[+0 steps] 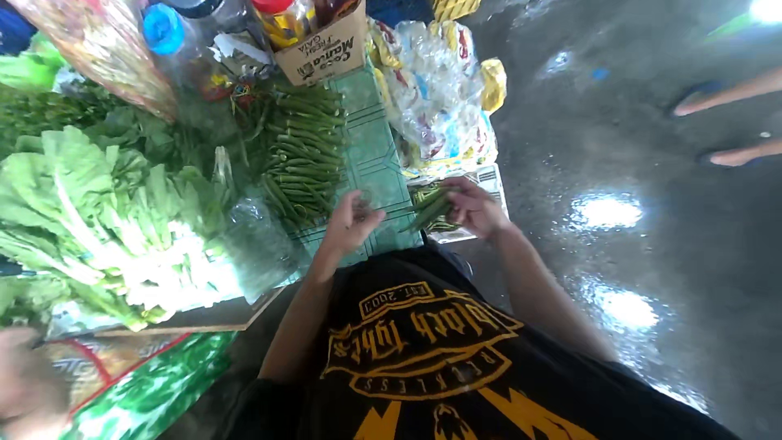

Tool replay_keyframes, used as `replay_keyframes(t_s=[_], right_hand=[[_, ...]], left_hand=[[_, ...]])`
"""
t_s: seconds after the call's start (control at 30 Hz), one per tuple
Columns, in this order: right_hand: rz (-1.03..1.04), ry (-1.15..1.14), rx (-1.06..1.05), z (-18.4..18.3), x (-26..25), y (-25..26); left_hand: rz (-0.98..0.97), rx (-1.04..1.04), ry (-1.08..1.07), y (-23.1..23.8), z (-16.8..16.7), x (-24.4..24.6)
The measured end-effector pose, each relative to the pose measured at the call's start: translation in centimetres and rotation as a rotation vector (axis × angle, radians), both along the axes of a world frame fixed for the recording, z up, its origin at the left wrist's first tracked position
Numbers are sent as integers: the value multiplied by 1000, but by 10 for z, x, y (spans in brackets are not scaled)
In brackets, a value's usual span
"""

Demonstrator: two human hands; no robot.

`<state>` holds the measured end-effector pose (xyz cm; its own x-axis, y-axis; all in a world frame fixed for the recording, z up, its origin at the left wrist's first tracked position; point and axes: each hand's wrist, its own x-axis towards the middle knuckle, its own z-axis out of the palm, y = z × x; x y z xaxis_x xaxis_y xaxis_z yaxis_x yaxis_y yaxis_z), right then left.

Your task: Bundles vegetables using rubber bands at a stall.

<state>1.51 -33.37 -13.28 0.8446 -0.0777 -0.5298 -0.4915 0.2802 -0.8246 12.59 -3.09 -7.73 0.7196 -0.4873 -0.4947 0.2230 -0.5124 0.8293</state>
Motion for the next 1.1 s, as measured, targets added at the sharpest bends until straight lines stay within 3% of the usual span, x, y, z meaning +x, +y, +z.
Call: replay_keyframes(t_s=[0.13, 0.2, 0.3, 0.37, 0.53, 0.63, 0.7, 0.83, 1.1], right_hand=[[-258, 243, -110, -35, -40, -71], [-301, 450, -318, -57, -51, -87], [-19, 713, -923, -74, -53, -82], [68, 588, -1106, -56, -32, -57], [258, -153, -1068, -12, 59, 39], [445, -409, -1013, -4, 128, 90], [548, -409, -1059, 1, 166, 121], [612, -176, -1101, -4, 201, 165], [618, -165, -1057, 0, 201, 174]], left_hand=[[-139, 313, -220, 34, -6, 26], [-103, 370, -248, 47, -5, 33], [-20, 475, -316, 58, -9, 39], [31, 552, -415, 56, -12, 42], [108, 648, -721, 43, -28, 53], [116, 727, -734, 33, -35, 63], [30, 749, -758, 31, -38, 73], [-113, 802, -859, 27, -42, 89], [-5, 623, -632, 37, -40, 90]])
